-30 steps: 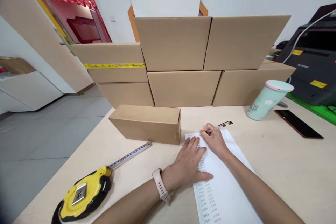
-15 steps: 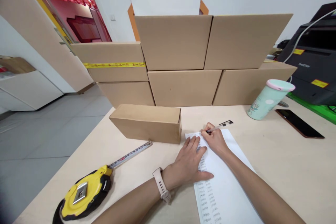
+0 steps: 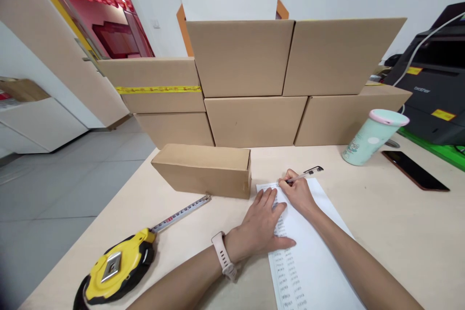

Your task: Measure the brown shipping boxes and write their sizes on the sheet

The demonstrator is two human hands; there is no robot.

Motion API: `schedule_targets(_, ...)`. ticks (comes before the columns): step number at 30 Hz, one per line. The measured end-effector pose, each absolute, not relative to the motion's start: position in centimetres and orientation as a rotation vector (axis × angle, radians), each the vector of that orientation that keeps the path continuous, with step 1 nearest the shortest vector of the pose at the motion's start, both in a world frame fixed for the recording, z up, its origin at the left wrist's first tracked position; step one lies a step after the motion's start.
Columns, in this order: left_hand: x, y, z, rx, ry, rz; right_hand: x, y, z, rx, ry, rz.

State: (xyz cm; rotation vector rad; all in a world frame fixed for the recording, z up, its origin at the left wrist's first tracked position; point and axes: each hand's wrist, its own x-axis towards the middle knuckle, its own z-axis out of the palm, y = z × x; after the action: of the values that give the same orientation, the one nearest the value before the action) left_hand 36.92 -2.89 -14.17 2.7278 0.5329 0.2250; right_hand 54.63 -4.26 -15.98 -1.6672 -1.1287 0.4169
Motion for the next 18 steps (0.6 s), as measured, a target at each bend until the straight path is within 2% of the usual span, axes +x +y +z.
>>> schedule_targets(18, 36.9, -2.99, -14.27, 2.72, 0.53, 0.241, 54.5, -4.36, -15.56, -1.678, -1.115, 0.393)
